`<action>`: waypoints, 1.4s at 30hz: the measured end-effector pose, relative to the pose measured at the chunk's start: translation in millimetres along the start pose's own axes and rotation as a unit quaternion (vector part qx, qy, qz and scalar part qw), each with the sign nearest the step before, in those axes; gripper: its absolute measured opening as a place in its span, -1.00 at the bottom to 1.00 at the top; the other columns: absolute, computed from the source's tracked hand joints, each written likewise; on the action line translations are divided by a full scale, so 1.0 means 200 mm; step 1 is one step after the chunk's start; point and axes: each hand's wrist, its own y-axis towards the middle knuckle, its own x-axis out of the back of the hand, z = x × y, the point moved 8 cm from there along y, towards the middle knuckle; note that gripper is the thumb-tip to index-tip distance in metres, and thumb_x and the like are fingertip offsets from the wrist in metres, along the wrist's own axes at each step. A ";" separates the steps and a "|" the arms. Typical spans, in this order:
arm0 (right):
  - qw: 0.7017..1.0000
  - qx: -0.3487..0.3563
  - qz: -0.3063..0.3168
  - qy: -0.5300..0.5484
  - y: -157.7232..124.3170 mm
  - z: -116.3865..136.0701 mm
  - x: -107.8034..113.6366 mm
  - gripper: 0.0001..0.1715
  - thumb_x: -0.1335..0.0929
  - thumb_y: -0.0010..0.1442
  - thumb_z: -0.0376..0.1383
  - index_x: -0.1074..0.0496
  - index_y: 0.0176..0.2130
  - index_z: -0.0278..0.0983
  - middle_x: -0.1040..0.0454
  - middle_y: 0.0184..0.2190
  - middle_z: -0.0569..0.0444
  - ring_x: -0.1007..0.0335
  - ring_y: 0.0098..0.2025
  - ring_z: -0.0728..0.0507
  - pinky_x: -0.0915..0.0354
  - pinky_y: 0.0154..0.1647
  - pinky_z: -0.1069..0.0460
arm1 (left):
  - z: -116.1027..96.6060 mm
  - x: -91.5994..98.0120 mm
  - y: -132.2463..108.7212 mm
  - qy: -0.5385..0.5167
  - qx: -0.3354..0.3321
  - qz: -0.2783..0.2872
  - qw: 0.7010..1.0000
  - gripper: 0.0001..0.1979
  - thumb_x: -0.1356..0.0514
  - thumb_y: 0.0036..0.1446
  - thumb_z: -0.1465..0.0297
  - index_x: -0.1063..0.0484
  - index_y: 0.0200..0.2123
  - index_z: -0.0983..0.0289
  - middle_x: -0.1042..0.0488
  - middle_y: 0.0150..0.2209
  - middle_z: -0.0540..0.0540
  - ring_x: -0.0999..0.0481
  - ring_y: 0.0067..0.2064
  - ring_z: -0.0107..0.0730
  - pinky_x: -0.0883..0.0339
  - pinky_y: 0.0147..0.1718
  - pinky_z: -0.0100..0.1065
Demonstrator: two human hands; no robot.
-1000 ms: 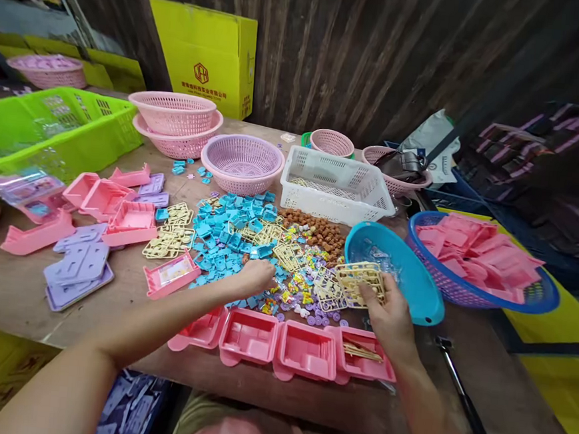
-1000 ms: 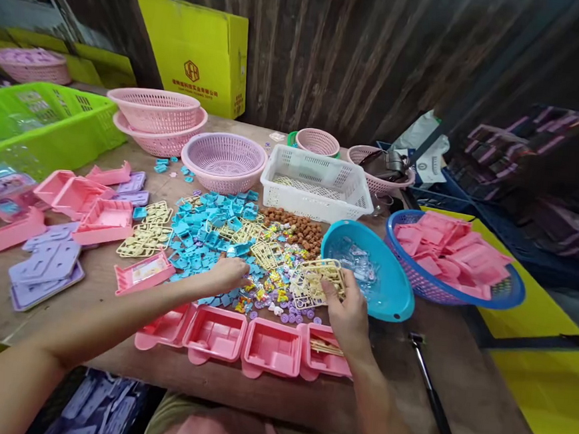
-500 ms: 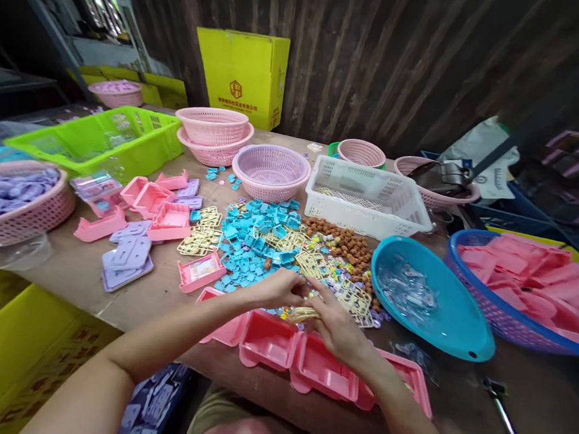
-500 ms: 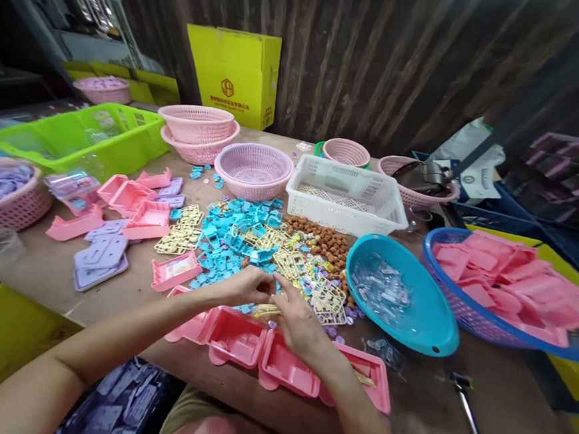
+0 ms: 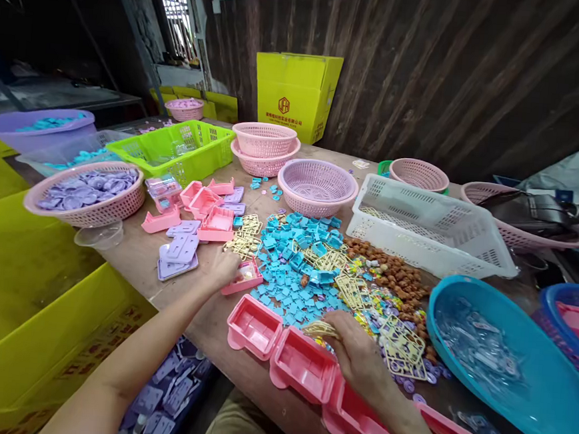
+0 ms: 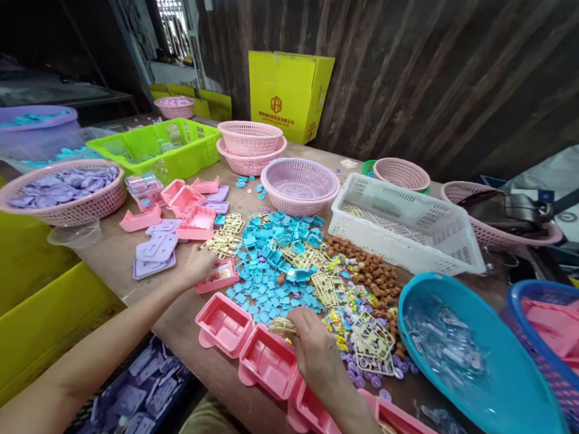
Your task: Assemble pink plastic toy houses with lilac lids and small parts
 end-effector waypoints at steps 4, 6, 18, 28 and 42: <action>1.000 0.007 -0.012 0.000 -0.03 0.01 0.01 -0.74 -0.19 0.20 -0.49 -0.24 -0.15 -0.22 -0.42 -0.29 0.00 -0.38 -0.25 -0.14 -0.37 -0.30 0.01 | -0.01 -0.02 -0.02 -0.014 -0.011 -0.011 1.000 -0.85 -0.19 -0.01 0.36 -0.53 -0.39 0.28 -0.54 -0.33 0.18 -0.45 -0.18 -0.12 -0.13 -0.17 -0.24; 1.000 0.003 -0.013 0.000 -0.05 0.00 0.01 -0.77 -0.19 0.22 -0.47 -0.24 -0.14 -0.22 -0.42 -0.30 0.00 -0.39 -0.28 -0.13 -0.37 -0.31 0.01 | 0.00 -0.02 -0.03 -0.032 -0.018 -0.013 0.999 -0.77 -0.18 0.01 0.29 -0.54 -0.28 0.23 -0.55 -0.32 0.15 -0.45 -0.21 -0.15 -0.13 -0.23 -0.27; 0.999 0.001 -0.038 -0.004 -0.11 0.01 0.06 -0.82 -0.19 0.25 -0.41 -0.28 -0.16 -0.21 -0.43 -0.32 0.03 -0.40 -0.28 -0.11 -0.36 -0.31 0.04 | 0.12 -0.03 -0.03 -0.267 0.016 -0.068 0.961 -0.68 -0.21 -0.09 0.16 -0.36 -0.67 0.27 -0.31 -0.70 -0.01 -0.34 -0.51 -0.35 -0.09 -0.45 -0.37; 0.997 -0.015 -0.064 0.038 -0.12 0.05 0.15 -0.82 -0.21 0.25 -0.39 -0.29 -0.15 -0.18 -0.46 -0.30 0.05 -0.43 -0.25 -0.08 -0.37 -0.24 0.07 | -0.08 0.21 -0.18 -0.574 -0.083 -0.017 0.815 -0.57 -0.16 -0.08 0.00 -0.12 -0.40 0.22 -0.43 -0.41 0.00 -0.41 -0.41 -0.42 -0.29 -0.43 -0.39; 0.989 -0.126 -0.045 0.058 -0.29 0.06 0.32 -0.85 -0.25 0.19 -0.40 -0.36 -0.24 -0.25 -0.32 -0.09 -0.10 -0.33 -0.02 -0.17 -0.34 -0.05 -0.05 | -1.18 0.13 -0.65 -0.462 -0.422 0.162 0.763 -0.77 -0.24 -0.06 0.38 -0.26 -0.33 0.27 -0.29 -0.33 0.01 -0.24 -0.33 -0.43 -0.13 -0.36 -0.43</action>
